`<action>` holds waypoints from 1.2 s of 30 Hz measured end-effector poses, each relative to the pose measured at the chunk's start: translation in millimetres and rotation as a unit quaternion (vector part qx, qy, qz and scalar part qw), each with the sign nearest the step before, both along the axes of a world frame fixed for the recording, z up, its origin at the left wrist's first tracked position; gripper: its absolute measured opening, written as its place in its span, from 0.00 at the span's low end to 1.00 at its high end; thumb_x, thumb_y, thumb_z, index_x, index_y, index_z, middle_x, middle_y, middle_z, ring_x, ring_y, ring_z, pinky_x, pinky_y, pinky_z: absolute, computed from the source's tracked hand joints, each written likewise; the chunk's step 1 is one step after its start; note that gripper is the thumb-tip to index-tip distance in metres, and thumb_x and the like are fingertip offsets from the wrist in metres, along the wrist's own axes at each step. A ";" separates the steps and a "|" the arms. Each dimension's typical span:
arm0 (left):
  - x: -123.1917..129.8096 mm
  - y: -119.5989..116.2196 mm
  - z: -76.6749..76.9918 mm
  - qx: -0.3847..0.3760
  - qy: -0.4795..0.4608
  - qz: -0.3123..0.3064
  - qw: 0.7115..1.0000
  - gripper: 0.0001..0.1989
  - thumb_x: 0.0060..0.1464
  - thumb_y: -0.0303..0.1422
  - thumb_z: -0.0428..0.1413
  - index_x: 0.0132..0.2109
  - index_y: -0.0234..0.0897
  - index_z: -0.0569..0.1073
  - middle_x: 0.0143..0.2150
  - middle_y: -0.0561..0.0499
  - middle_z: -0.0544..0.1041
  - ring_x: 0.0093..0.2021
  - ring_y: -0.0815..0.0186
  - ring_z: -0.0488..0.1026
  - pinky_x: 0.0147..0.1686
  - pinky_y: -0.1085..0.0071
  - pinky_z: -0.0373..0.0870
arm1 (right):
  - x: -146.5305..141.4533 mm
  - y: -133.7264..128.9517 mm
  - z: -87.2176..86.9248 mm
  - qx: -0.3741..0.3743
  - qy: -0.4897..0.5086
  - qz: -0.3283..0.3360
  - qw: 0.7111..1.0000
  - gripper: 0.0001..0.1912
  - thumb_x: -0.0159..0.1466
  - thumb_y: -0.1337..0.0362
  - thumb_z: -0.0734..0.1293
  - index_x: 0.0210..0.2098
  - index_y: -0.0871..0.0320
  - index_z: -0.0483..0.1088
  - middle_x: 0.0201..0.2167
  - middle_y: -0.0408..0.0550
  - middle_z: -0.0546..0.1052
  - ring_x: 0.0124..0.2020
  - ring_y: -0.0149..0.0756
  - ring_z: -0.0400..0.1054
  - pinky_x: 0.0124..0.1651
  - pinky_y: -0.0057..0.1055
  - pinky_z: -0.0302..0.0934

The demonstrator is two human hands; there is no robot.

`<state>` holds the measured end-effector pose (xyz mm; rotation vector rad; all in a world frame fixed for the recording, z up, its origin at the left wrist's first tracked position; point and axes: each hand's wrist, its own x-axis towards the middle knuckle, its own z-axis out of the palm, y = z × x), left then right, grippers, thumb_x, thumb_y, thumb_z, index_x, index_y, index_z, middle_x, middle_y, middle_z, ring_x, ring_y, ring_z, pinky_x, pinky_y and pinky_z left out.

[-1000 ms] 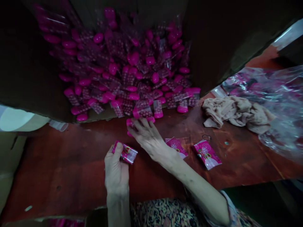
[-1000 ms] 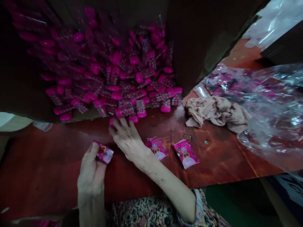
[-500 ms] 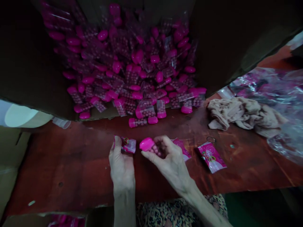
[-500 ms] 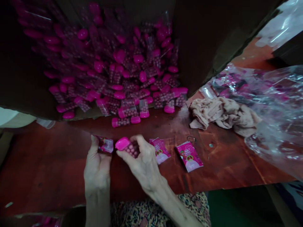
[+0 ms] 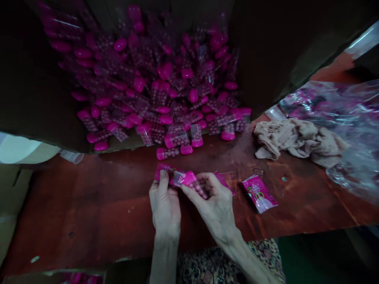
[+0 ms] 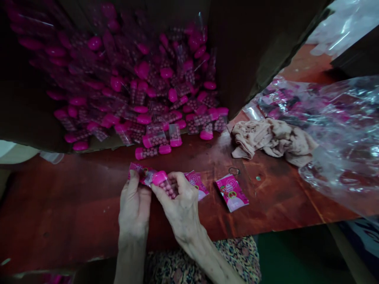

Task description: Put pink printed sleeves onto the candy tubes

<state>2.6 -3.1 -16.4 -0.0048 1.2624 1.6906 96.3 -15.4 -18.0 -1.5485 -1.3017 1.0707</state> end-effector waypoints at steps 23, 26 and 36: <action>19.5 -4.5 -5.4 0.011 -0.058 -0.157 0.986 0.07 0.42 0.30 0.64 0.32 0.34 0.77 0.31 0.49 0.80 0.34 0.64 0.77 0.44 0.65 0.70 | 15.0 -6.1 -7.2 0.132 0.000 -0.068 0.989 0.11 0.57 0.67 0.70 0.41 0.53 0.73 0.33 0.44 0.75 0.33 0.33 0.70 0.38 0.30 0.67; 21.9 -5.9 -1.9 0.023 -0.054 -0.169 0.984 0.08 0.40 0.32 0.65 0.31 0.35 0.78 0.29 0.50 0.80 0.33 0.65 0.76 0.43 0.66 0.70 | 14.6 -7.9 -7.8 0.194 -0.014 -0.068 0.979 0.14 0.58 0.71 0.69 0.44 0.55 0.72 0.34 0.46 0.75 0.35 0.35 0.70 0.39 0.33 0.68; 11.9 -4.9 1.4 0.052 -0.035 -0.218 0.974 0.08 0.36 0.33 0.67 0.27 0.36 0.79 0.26 0.52 0.80 0.28 0.70 0.74 0.38 0.72 0.71 | 13.9 -11.8 -4.1 0.152 0.068 -0.081 0.983 0.15 0.57 0.71 0.70 0.43 0.53 0.73 0.33 0.43 0.75 0.32 0.32 0.71 0.36 0.28 0.69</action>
